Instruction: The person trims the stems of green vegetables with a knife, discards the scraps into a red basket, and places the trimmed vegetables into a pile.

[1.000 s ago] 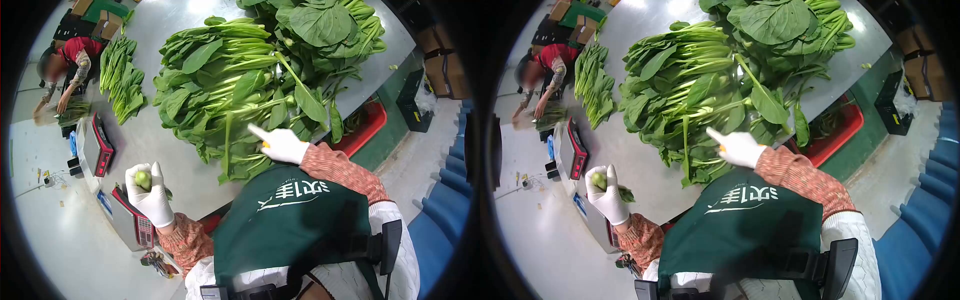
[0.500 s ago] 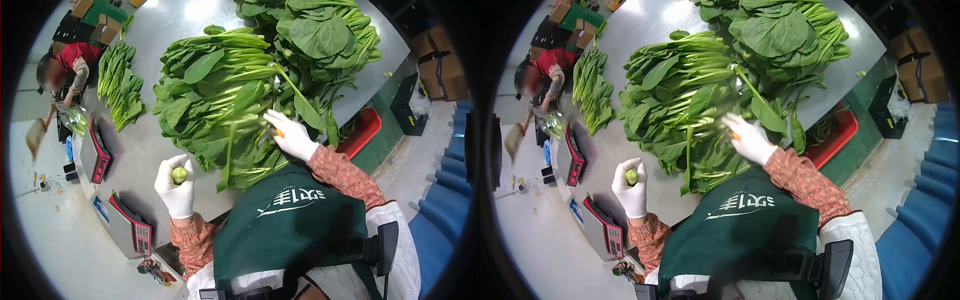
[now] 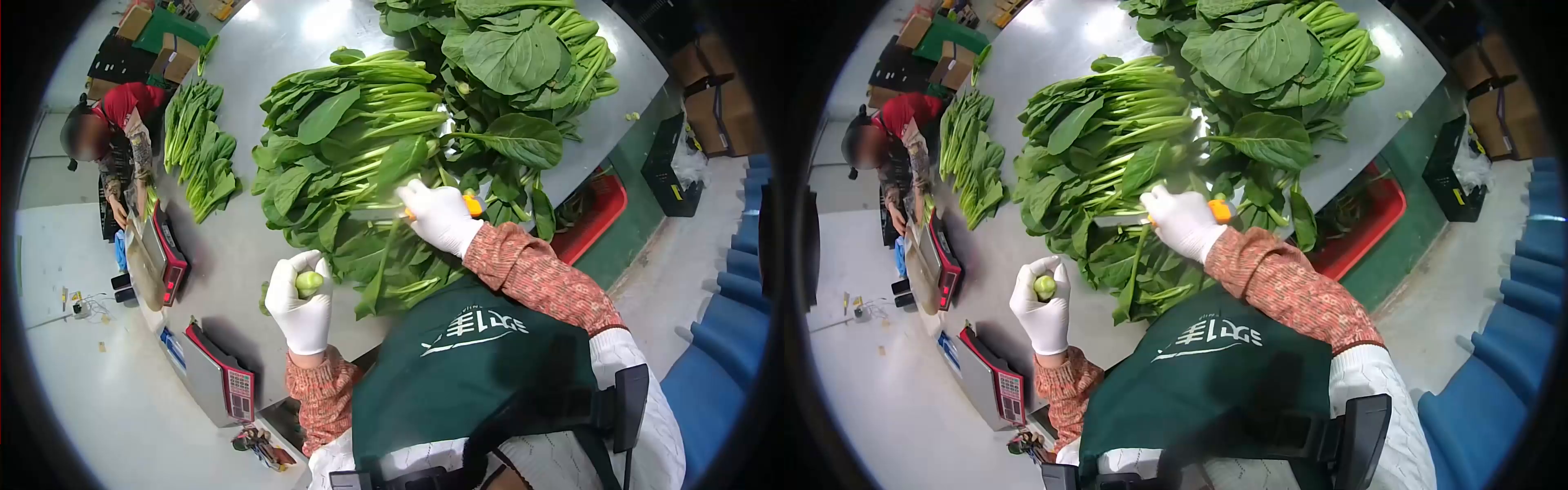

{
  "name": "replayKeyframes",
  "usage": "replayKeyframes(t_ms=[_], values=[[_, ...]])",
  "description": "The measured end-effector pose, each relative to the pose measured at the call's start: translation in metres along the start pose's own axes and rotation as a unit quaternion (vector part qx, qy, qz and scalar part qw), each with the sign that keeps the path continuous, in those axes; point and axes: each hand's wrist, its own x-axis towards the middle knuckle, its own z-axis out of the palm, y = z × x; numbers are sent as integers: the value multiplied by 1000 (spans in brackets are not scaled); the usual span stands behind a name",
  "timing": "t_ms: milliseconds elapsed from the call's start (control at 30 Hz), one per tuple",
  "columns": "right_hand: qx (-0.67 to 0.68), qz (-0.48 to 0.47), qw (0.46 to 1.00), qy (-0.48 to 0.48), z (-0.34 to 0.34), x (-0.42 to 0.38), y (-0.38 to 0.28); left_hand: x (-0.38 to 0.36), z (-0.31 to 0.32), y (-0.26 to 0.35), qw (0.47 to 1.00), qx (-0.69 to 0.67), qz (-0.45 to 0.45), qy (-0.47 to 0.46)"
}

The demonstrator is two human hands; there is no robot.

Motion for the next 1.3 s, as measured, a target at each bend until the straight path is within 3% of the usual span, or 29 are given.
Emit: replayKeyframes(t_ms=[67, 167, 233, 300, 367, 400, 467, 567, 600, 700, 833, 867, 1000, 1100, 1167, 1233, 1267, 1300], values=[[12, -39, 999, 12, -10, -2, -13, -1, -7, -2, 1000, 19, 4, 11], [220, -75, 956, 178, -46, -11, -28, -7, -20, -1, 999, 40, 3, 35], [367, 54, 926, 68, -99, -23, -38, -13, -29, 0, 997, 60, -5, 57], [343, 67, 935, 57, -114, -31, -32, -15, -29, 2, 995, 42, 18, 88], [310, 50, 946, 86, -105, -35, -22, -13, -23, 22, 994, 49, 31, 93], [303, 48, 948, 87, -105, -37, -26, -10, -18, 31, 989, 67, 90, 94], [293, 36, 951, 95, -103, -41, -40, 1, -8, 54, 977, 81, 196, 23], [346, -61, 935, 56, -100, -48, -54, 7, 25, 71, 963, 97, 250, -37], [322, -75, 942, 59, -106, -50, -53, 5, 26, 69, 967, 84, 237, -43], [517, 70, 853, 6, -116, -61, -47, 3, 33, 65, 977, 34, 203, -61], [184, -32, 966, 177, -84, -76, -31, -1, 49, 62, 987, -12, 143, -72], [179, -15, 971, 158, -82, -79, -32, -2, 51, 63, 987, -20, 138, -79], [205, 66, 966, 144, -66, -85, -14, -1, 54, 72, 983, -86, 130, -99], [335, 213, 910, 123, -58, -95, 16, -1, 51, 67, 979, -136, 87, -123], [383, 228, 890, 100, -68, -106, 16, -4, 49, 63, 978, -137, 48, -150], [532, 191, 823, 62, -76, -106, 1, -5, 51, 60, 972, -141, 14, -187], [541, 95, 835, 33, -82, -103, -6, -7, 53, 59, 969, -135, 31, -205], [495, 74, 865, -26, -101, -97, -20, -8, 56, 59, 962, -154, 36, -222]])
